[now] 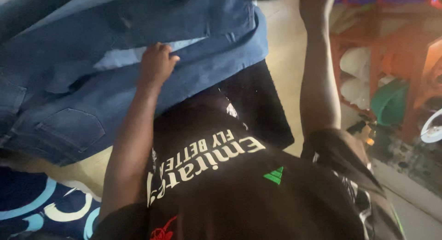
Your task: The person irons a pair of denim jeans using a handheld iron on an ironing board, smoothing different sections of the fabric and folding them.
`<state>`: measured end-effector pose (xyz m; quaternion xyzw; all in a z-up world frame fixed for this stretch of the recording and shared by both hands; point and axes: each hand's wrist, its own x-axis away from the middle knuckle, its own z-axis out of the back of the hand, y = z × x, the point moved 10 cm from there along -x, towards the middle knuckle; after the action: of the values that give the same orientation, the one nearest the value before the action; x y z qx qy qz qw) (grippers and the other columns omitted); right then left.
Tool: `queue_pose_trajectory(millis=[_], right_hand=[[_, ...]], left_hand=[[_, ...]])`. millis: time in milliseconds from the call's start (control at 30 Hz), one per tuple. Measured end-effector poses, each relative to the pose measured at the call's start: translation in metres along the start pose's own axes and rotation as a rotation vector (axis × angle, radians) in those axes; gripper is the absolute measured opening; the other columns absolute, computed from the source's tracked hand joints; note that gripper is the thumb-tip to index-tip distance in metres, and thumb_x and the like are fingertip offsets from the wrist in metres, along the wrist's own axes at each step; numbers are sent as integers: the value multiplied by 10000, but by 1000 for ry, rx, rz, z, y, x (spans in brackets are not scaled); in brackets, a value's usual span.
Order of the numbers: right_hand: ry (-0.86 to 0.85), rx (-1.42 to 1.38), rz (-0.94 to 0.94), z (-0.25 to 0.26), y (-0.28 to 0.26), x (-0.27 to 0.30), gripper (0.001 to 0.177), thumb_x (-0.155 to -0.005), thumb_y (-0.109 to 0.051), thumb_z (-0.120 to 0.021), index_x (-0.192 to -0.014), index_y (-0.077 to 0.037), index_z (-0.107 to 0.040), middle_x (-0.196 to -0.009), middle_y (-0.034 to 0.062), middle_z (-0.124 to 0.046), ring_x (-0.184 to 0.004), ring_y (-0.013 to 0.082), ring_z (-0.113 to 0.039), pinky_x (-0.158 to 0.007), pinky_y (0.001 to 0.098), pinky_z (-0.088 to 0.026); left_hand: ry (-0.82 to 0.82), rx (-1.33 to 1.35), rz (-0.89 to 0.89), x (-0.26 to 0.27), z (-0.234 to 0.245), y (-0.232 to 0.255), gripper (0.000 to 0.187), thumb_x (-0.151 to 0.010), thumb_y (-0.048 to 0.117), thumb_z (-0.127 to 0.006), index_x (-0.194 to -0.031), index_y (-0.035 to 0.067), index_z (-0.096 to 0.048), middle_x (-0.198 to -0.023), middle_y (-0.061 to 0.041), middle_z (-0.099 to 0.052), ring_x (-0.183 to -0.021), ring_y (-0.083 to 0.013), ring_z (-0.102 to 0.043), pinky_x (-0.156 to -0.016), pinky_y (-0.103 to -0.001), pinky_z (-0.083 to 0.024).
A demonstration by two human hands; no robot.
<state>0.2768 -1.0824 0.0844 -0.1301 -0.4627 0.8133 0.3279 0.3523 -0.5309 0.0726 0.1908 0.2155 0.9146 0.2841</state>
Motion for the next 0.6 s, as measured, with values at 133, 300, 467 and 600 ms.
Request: queue_pose_trajectory(millis=[133,300,467,600], right_hand=[[-39,-66,19,43,-13,46,158,-1100,-111,-625,-1120,38,-576,-980,79,-591,-884,179,-490,-775,329,-466],[-150,-191,69,46,-42,74,153,-1137,-80,-594,-1090,65,-573,-943,68,-582,-835,146,-479,-730,301,-470],[17,34,94,65,-56,93,245,-925,49,-510,-1169,58,-495,-1038,44,-613,-936,111,-597,-789,285,-590],[-100,-288,59,55,-64,99,94,-1122,-7,-593,-1161,78,-589,-1053,81,-652,-989,144,-616,-839,328,-577]], left_hand=[[-79,39,-7,-14,-30,36,417,-843,376,-866,-1051,46,-719,-1090,-165,-653,-1060,-352,-620,-879,-496,-515],[29,-48,-109,-45,-58,95,486,-836,354,-867,-1132,12,-690,-1096,-168,-608,-1033,-336,-597,-812,-483,-521],[103,-94,-151,-62,-78,128,426,-912,250,-854,-1223,22,-675,-1171,-140,-592,-1094,-308,-590,-845,-460,-525],[189,-126,-162,-76,-71,146,624,-814,323,-861,-1302,16,-625,-1171,-154,-585,-1078,-316,-587,-856,-448,-541]])
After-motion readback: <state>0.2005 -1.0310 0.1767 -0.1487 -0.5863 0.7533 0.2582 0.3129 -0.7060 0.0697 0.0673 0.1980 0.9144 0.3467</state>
